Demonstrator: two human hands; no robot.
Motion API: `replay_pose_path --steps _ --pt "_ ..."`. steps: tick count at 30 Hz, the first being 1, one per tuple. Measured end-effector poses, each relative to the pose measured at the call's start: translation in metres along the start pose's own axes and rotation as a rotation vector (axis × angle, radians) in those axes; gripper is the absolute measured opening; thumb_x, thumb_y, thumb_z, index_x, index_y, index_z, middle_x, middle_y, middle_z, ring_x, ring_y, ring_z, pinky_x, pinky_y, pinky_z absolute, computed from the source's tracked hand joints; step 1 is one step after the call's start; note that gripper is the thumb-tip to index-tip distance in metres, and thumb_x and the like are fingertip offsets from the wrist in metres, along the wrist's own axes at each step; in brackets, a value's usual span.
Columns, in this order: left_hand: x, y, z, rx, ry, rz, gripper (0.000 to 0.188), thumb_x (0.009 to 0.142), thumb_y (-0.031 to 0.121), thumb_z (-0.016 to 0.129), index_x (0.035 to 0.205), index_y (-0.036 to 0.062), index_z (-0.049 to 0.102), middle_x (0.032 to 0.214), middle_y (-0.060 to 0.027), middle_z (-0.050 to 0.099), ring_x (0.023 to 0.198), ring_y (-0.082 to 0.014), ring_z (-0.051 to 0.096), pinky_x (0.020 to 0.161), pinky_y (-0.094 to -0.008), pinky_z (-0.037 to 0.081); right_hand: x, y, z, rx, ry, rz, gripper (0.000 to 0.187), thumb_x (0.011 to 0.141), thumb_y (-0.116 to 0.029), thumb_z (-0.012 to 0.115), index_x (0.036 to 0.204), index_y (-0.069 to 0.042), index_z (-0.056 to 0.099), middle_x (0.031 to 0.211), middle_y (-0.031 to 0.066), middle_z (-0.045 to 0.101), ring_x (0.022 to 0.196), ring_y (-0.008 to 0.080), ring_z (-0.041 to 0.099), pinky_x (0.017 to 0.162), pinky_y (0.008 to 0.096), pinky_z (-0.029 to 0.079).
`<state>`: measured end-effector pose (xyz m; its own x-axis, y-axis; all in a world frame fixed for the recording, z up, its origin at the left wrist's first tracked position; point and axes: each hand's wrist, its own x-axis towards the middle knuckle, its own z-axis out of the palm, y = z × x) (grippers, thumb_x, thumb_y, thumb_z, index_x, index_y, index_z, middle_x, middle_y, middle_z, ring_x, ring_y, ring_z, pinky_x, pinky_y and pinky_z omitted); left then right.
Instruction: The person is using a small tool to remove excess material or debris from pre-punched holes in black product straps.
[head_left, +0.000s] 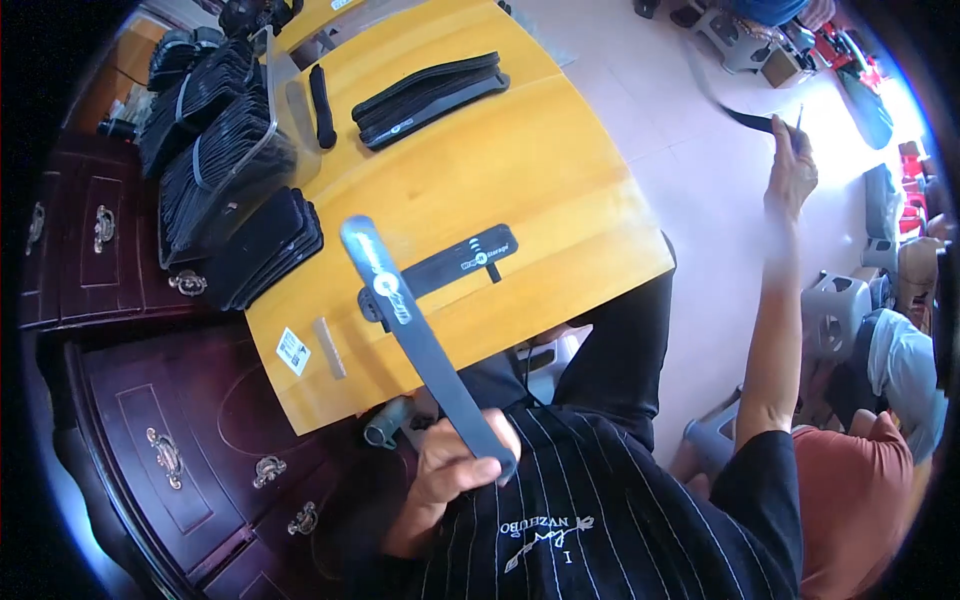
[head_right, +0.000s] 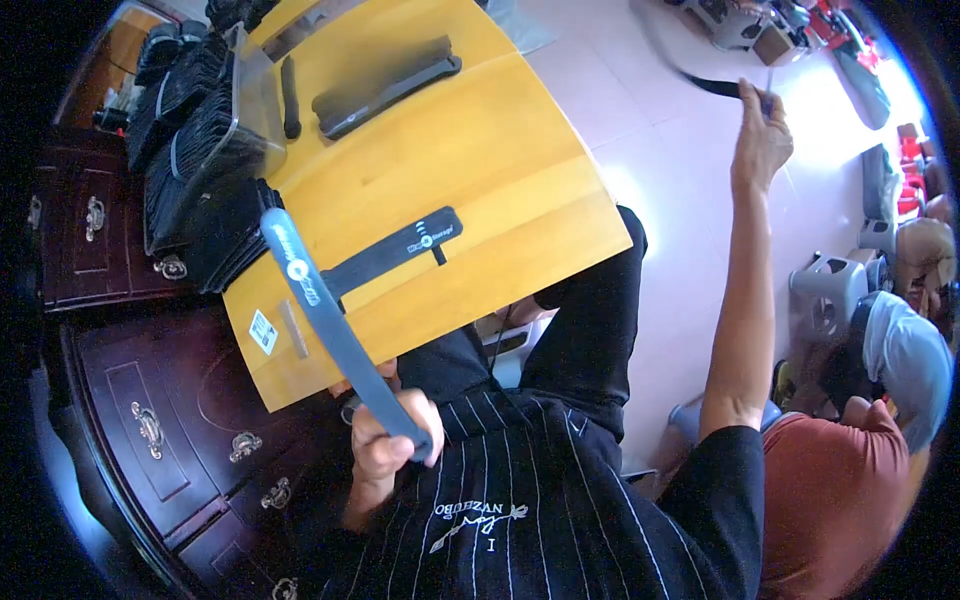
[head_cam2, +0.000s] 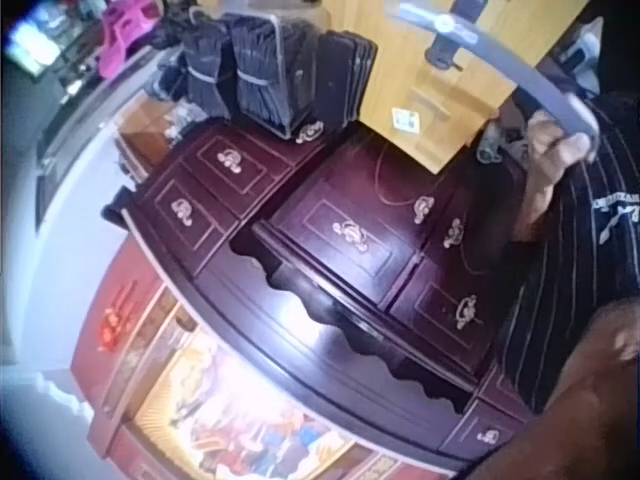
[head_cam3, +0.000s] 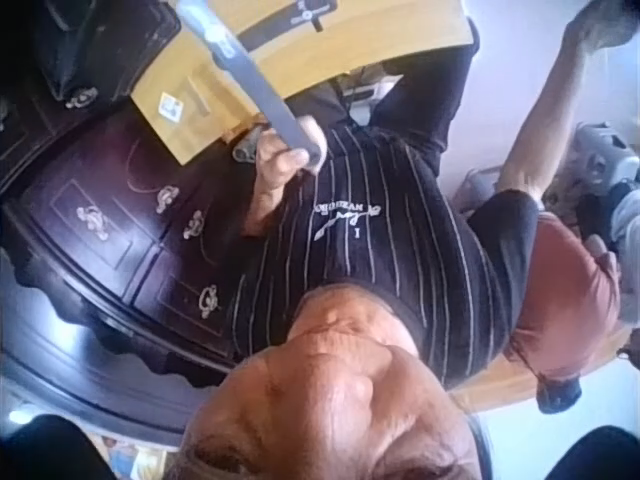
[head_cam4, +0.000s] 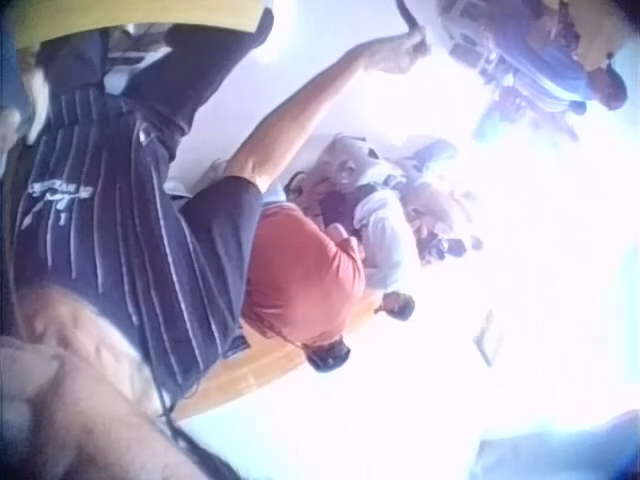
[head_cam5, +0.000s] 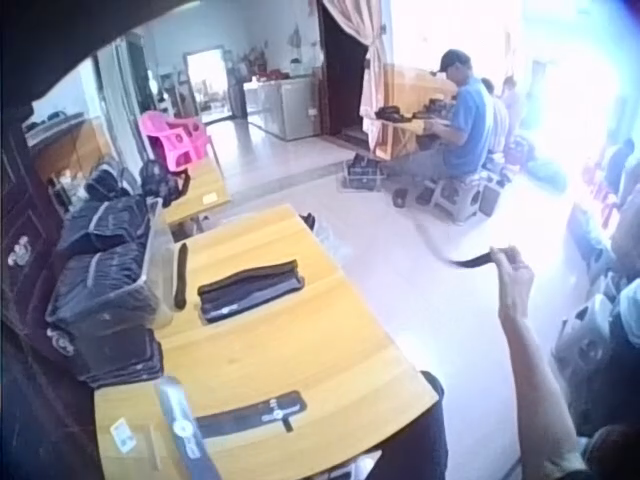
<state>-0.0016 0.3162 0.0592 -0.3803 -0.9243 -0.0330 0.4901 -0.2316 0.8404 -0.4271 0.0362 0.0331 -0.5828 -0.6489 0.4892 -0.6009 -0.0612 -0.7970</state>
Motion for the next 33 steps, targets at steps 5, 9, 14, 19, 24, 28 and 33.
replay_pose_path --steps 5,9,14,19,24,28,33 --pt "0.023 -0.001 -0.015 0.009 0.203 0.025 0.013 0.08 0.0 0.058 0.07 -0.0004 0.051 0.095 -0.022 0.061 0.047 -0.0052 0.048 0.046 -0.0177 0.043 -0.08 -0.076 0.05 -0.402 -0.135 -0.498 0.019 0.088 -0.032 0.063 0.087 -0.014 0.058 0.073 0.0064 0.064 0.066 0.0235 0.065 0.054 0.0361 0.046" --pt "0.028 -0.006 -0.027 -0.08 0.25 0.127 0.017 0.079 -0.003 0.06 0.088 0.0006 0.047 0.09 -0.022 0.06 0.042 -0.0069 0.046 0.039 -0.0175 0.041 -0.142 -0.11 0.098 -0.359 -0.472 -0.475 0.013 0.088 -0.023 0.058 0.087 -0.012 0.051 0.077 0.0081 0.063 0.071 0.0288 0.065 0.056 0.0406 0.048" --pt "0.03 -0.001 -0.033 -0.191 0.44 0.129 0.06 0.079 0.002 0.067 0.125 0.0033 0.029 0.086 -0.0198 0.058 0.043 -0.0123 0.048 0.038 -0.0202 0.041 -0.184 -0.134 0.136 -0.181 -0.761 -0.453 0.015 0.087 -0.022 0.058 0.093 -0.01 0.051 0.083 0.0112 0.064 0.073 0.0324 0.065 0.063 0.0427 0.05" --pt "0.024 -0.002 -0.047 -0.121 0.455 0.165 0.043 0.093 0.017 0.056 0.128 0.0027 0.036 0.093 -0.0199 0.056 0.054 -0.0149 0.052 0.044 -0.0239 0.043 -0.199 -0.139 0.16 -0.162 -0.818 -0.375 0.018 0.084 -0.018 0.058 0.094 -0.007 0.049 0.08 0.0138 0.065 0.073 0.0329 0.064 0.062 0.0418 0.05" --pt "0.026 0.001 -0.054 -0.142 0.442 0.214 0.036 0.1 0.031 0.041 0.123 0.0025 0.041 0.095 -0.0219 0.056 0.058 -0.019 0.053 0.046 -0.027 0.045 -0.206 -0.149 0.166 -0.171 -0.824 -0.322 0.026 0.083 -0.027 0.064 0.092 -0.006 0.053 0.08 0.0156 0.066 0.074 0.0328 0.065 0.065 0.0419 0.05" --pt "0.036 0.005 -0.049 -0.1 0.451 0.293 0.032 0.1 0.025 0.045 0.123 0.002 0.042 0.106 -0.0281 0.059 0.071 -0.023 0.059 0.06 -0.0305 0.05 -0.2 -0.156 0.152 -0.09 -0.902 -0.23 0.043 0.083 -0.04 0.066 0.098 -0.002 0.054 0.071 0.0148 0.064 0.068 0.0332 0.064 0.065 0.0418 0.05" --pt "0.042 0.006 -0.046 -0.032 0.46 0.375 0.031 0.099 0.022 0.048 0.121 0.0016 0.043 0.119 -0.0314 0.054 0.095 -0.0259 0.062 0.085 -0.0369 0.052 -0.215 -0.192 0.073 0.247 -0.954 -0.099 0.024 0.092 -0.024 0.057 0.094 -0.001 0.054 0.072 0.0117 0.061 0.063 0.0272 0.06 0.061 0.0358 0.046"
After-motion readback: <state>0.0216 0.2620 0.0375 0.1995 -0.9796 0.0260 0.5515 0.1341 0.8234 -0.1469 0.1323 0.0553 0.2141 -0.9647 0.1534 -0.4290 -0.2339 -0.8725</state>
